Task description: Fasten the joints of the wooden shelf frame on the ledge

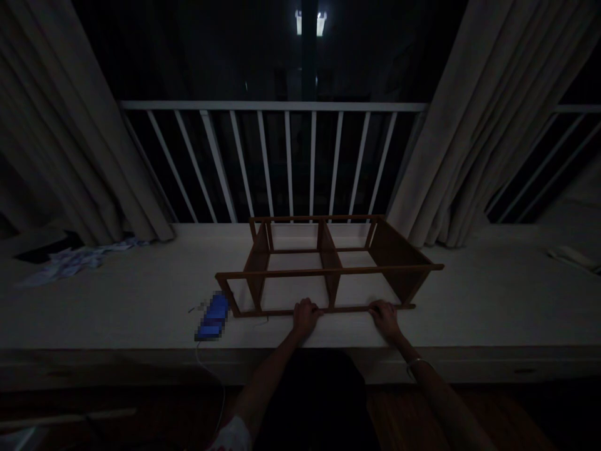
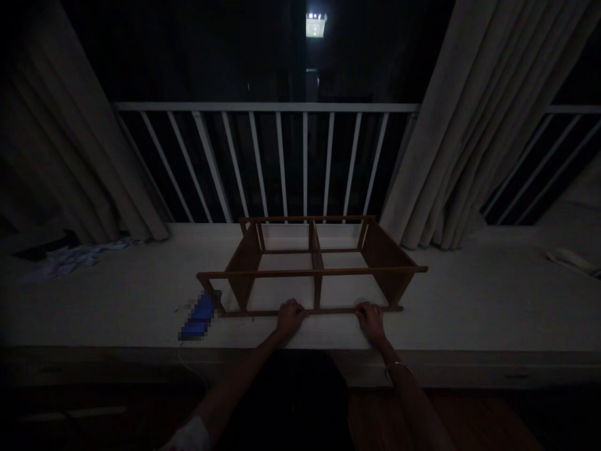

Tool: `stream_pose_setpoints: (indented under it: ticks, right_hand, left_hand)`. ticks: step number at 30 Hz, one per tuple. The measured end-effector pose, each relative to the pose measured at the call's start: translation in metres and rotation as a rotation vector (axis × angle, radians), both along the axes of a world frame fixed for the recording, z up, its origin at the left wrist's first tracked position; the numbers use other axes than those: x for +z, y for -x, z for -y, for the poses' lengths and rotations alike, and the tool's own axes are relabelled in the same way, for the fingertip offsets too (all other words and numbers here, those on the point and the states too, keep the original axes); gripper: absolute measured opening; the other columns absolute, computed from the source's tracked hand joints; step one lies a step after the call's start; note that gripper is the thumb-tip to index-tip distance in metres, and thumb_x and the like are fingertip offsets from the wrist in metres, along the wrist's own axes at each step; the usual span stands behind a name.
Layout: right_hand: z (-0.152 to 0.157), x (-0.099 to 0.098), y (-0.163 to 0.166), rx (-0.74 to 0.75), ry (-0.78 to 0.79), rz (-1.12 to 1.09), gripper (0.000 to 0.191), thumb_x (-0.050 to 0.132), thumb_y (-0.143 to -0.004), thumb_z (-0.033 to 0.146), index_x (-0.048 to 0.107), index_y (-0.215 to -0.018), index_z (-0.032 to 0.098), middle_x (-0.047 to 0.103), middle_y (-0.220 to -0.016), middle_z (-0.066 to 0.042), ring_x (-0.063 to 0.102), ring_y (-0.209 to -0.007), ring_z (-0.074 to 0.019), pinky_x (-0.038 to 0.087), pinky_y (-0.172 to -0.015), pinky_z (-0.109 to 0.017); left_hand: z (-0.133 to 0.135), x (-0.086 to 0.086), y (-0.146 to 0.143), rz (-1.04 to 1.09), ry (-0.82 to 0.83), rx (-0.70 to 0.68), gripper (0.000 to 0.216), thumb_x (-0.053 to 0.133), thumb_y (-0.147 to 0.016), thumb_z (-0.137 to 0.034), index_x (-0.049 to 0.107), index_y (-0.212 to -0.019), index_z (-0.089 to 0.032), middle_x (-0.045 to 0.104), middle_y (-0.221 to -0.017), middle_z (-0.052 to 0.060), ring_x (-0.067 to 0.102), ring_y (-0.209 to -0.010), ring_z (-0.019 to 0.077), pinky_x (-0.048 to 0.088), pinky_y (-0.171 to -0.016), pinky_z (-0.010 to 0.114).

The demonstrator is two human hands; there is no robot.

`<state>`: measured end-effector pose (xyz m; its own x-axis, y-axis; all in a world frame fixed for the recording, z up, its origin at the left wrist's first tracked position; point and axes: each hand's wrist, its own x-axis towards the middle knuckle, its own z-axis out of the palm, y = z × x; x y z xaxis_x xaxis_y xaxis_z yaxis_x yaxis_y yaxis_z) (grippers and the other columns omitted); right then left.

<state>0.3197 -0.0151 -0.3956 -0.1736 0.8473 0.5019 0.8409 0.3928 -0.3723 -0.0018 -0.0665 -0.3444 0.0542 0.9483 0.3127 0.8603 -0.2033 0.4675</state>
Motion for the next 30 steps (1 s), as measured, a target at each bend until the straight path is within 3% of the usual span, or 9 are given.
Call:
stream_pose_setpoints:
  ticks: [11, 16, 23, 30]
  right_hand:
    - [-0.014, 0.015, 0.01, 0.008, 0.058, -0.046, 0.02, 0.048, -0.074, 0.027, 0.064, -0.083, 0.02, 0.062, -0.084, -0.007, 0.051, -0.081, -0.0216, 0.031, -0.078, -0.034]
    - [-0.01, 0.014, 0.023, 0.006, 0.041, -0.099, 0.02, 0.049, -0.073, 0.027, 0.064, -0.084, 0.019, 0.063, -0.083, -0.007, 0.051, -0.082, -0.0218, 0.032, -0.079, -0.035]
    - [0.008, 0.006, 0.04, -0.043, -0.036, -0.198, 0.021, 0.049, -0.075, 0.027, 0.062, -0.089, 0.019, 0.062, -0.088, -0.007, 0.05, -0.087, -0.0225, 0.031, -0.084, -0.037]
    - [0.025, 0.006, 0.048, -0.084, -0.044, -0.139, 0.02, 0.047, -0.075, 0.021, 0.059, -0.09, 0.019, 0.06, -0.088, -0.007, 0.048, -0.088, -0.0223, 0.03, -0.083, -0.036]
  left_hand:
    - [-0.01, 0.005, 0.018, 0.212, -0.024, -0.098, 0.01, 0.054, -0.075, -0.023, 0.06, -0.076, -0.016, 0.054, -0.081, 0.003, 0.048, -0.083, 0.0145, 0.035, -0.078, 0.028]
    - [-0.01, 0.008, 0.03, 0.2, 0.014, -0.102, 0.01, 0.052, -0.075, -0.021, 0.061, -0.075, -0.016, 0.053, -0.08, 0.003, 0.048, -0.083, 0.0149, 0.036, -0.078, 0.029]
    - [0.002, 0.008, 0.04, 0.159, -0.055, -0.121, 0.013, 0.048, -0.079, -0.024, 0.058, -0.075, -0.017, 0.053, -0.08, 0.004, 0.048, -0.082, 0.0157, 0.036, -0.077, 0.029]
    - [0.012, 0.009, 0.041, 0.124, -0.028, -0.066, 0.01, 0.048, -0.077, -0.021, 0.057, -0.074, -0.018, 0.054, -0.08, 0.004, 0.049, -0.082, 0.0168, 0.036, -0.077, 0.031]
